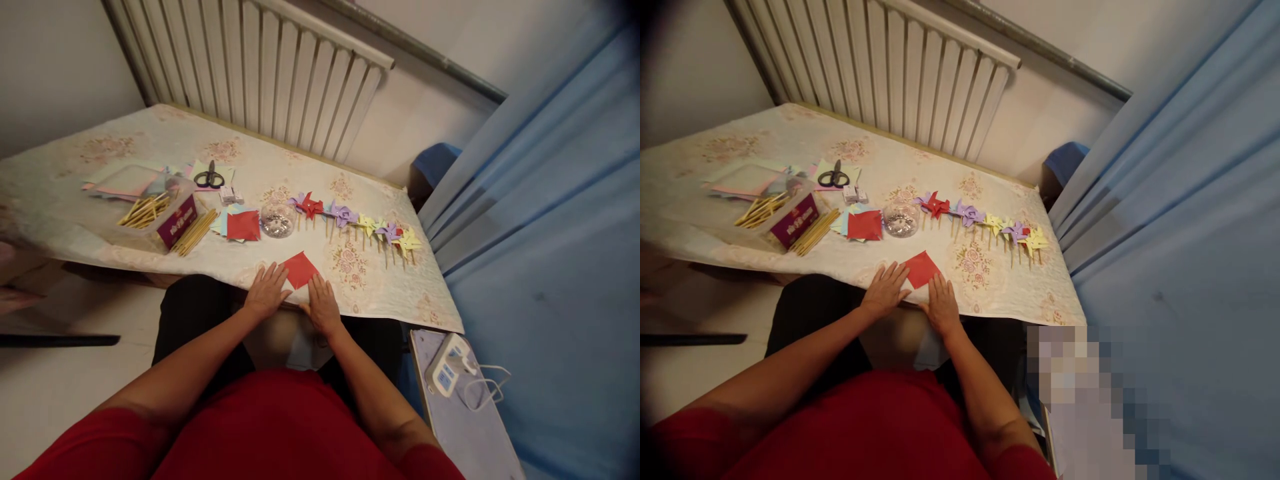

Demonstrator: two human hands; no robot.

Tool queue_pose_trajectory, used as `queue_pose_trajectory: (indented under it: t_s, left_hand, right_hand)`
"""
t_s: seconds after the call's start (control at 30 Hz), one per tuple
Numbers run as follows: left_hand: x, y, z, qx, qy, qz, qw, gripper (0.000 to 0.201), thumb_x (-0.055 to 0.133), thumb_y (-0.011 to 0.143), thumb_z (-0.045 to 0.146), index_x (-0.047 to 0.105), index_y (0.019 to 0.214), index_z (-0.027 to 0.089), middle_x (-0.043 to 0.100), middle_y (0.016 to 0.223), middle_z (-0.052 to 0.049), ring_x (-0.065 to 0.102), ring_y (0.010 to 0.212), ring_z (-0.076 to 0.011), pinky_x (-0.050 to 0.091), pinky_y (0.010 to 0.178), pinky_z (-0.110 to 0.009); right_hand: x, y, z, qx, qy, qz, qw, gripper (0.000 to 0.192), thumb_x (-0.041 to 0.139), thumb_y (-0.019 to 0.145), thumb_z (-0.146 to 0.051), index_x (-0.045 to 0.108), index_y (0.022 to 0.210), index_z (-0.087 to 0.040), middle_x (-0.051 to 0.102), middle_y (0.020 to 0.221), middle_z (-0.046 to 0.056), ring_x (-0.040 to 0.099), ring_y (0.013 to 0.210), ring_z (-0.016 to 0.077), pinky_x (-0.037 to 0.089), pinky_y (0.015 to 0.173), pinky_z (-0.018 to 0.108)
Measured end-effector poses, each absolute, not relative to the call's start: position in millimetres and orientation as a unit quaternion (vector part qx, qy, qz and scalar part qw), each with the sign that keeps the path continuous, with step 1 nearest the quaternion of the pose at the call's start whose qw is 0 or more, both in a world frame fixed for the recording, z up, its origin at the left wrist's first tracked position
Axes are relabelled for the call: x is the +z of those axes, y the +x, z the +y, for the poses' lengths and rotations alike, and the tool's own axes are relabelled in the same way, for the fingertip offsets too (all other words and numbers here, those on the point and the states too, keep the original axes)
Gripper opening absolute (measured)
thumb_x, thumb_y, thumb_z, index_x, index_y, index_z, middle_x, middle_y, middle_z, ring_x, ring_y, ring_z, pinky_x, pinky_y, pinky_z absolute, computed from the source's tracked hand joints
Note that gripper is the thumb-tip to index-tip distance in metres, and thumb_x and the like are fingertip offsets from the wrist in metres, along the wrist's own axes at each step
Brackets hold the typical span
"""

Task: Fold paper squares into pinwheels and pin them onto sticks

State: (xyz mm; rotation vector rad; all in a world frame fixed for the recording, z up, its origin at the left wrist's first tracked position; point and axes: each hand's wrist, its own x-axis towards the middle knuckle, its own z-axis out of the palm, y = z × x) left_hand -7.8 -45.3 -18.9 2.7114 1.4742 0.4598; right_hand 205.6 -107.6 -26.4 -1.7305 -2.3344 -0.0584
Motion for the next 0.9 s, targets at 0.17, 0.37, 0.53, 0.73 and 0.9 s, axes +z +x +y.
queue_pose_trajectory:
  t_s: [0.17, 0.37, 0.53, 0.73, 0.9]
  left_hand:
    - [-17.4, -19.1, -49.5, 0.155, 0.860, 0.485, 0.017, 0.058, 0.046, 0.099, 0.037, 0.049, 0.152, 0.014, 0.043, 0.161, -0.014, 0.033, 0.152, -0.0328, 0.025, 0.125, -0.051]
    - [-20.2, -22.3, -47.4, 0.199, 0.834, 0.513, 0.044, 0.056, 0.039, 0.100, 0.036, 0.049, 0.150, 0.011, 0.046, 0.158, -0.017, 0.039, 0.150, -0.0303, 0.030, 0.123, -0.048]
    - [-18.8, -15.6, -34.0, 0.272, 0.780, 0.557, 0.080, 0.054, 0.034, 0.101, 0.033, 0.050, 0.145, 0.006, 0.049, 0.155, -0.022, 0.043, 0.147, -0.0297, 0.038, 0.118, -0.047]
    - [-7.7, -6.4, -12.4, 0.359, 0.745, 0.545, 0.140, 0.048, 0.040, 0.093, 0.023, 0.056, 0.136, 0.009, 0.056, 0.148, -0.022, 0.051, 0.140, -0.0314, 0.040, 0.117, -0.052]
    - [5.0, 2.5, 8.5, 0.420, 0.726, 0.508, 0.197, 0.038, 0.042, 0.089, 0.019, 0.064, 0.120, 0.013, 0.066, 0.133, -0.019, 0.059, 0.128, -0.0294, 0.044, 0.113, -0.049]
  right_hand:
    - [-29.8, 204.6, -124.9, -0.021, -0.600, -0.790, 0.125, 0.074, 0.064, 0.094, -0.034, 0.036, 0.155, -0.002, 0.032, 0.163, 0.027, 0.020, 0.157, 0.0356, 0.022, 0.125, 0.060]
    - [-33.3, 203.0, -141.6, 0.001, -0.614, -0.775, 0.151, 0.073, 0.062, 0.093, -0.024, 0.032, 0.157, -0.004, 0.030, 0.164, 0.025, 0.017, 0.158, 0.0349, 0.020, 0.126, 0.062]
    - [-26.7, 197.2, -140.7, 0.022, -0.625, -0.756, 0.192, 0.073, 0.055, 0.095, -0.024, 0.027, 0.159, -0.006, 0.033, 0.164, 0.024, 0.018, 0.158, 0.0324, 0.022, 0.126, 0.061]
    - [-8.0, 177.4, -118.0, 0.015, -0.597, -0.770, 0.226, 0.075, 0.052, 0.096, -0.024, 0.020, 0.162, -0.010, 0.027, 0.167, 0.023, 0.013, 0.159, 0.0307, 0.020, 0.126, 0.061]
    - [-17.1, 169.0, -106.0, 0.028, -0.596, -0.783, 0.172, 0.070, 0.057, 0.094, -0.024, 0.032, 0.157, -0.004, 0.034, 0.163, 0.026, 0.018, 0.158, 0.0339, 0.022, 0.125, 0.061]
